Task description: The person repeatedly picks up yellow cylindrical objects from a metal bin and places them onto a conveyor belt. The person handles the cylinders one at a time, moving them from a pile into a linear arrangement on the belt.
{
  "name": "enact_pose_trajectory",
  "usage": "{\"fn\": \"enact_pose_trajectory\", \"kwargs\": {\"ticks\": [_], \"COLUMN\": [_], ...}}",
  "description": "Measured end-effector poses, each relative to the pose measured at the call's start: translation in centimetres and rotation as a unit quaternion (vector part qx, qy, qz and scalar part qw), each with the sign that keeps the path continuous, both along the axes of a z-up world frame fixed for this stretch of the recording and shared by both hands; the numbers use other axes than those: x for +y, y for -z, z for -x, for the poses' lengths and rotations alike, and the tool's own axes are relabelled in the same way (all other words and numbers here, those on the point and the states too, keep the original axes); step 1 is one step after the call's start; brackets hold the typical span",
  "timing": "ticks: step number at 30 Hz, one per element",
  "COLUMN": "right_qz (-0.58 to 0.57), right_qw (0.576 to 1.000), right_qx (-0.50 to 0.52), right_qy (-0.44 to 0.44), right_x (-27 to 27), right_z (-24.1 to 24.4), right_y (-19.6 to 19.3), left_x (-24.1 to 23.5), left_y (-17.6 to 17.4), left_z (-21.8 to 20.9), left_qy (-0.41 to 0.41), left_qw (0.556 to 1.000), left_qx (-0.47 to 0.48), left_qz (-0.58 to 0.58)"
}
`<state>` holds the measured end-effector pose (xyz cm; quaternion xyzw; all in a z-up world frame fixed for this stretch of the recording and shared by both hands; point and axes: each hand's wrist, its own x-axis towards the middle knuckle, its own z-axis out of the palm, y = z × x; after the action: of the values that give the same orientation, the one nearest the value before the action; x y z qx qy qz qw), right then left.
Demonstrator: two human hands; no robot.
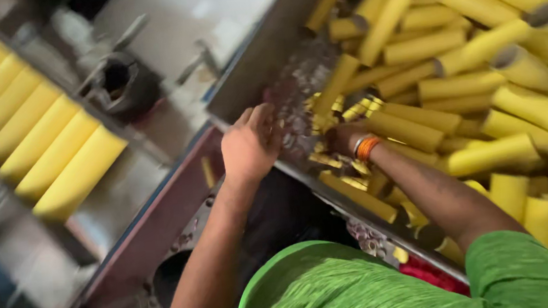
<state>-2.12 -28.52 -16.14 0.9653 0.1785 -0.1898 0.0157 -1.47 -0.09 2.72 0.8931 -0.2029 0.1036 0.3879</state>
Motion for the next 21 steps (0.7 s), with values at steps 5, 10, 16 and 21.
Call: {"fn": "enact_pose_trajectory", "kwargs": {"ticks": [5, 10, 16, 21], "right_qz": [-0.187, -0.336, -0.160, -0.237], "right_qw": [0.902, 0.881, 0.959, 0.949], "right_qx": [0.018, -0.285, -0.130, -0.129], "right_qy": [0.389, 0.172, 0.192, 0.163], "right_x": [-8.4, -11.7, -6.4, -3.9], "right_z": [1.9, -7.3, -13.2, -12.0], "right_y": [2.7, 2.4, 2.2, -0.4], "left_x": [-4.5, -4.6, -4.7, -4.8], "left_y": [2.0, 2.3, 1.5, 1.1], "left_z": [-2.4, -2.9, -2.8, -3.1], "left_qy": [-0.012, -0.035, -0.062, -0.065], "left_qw": [0.966, 0.950, 0.954, 0.966], "left_qx": [0.111, 0.156, 0.158, 0.138], "left_qz": [-0.233, -0.267, -0.246, -0.211]}}
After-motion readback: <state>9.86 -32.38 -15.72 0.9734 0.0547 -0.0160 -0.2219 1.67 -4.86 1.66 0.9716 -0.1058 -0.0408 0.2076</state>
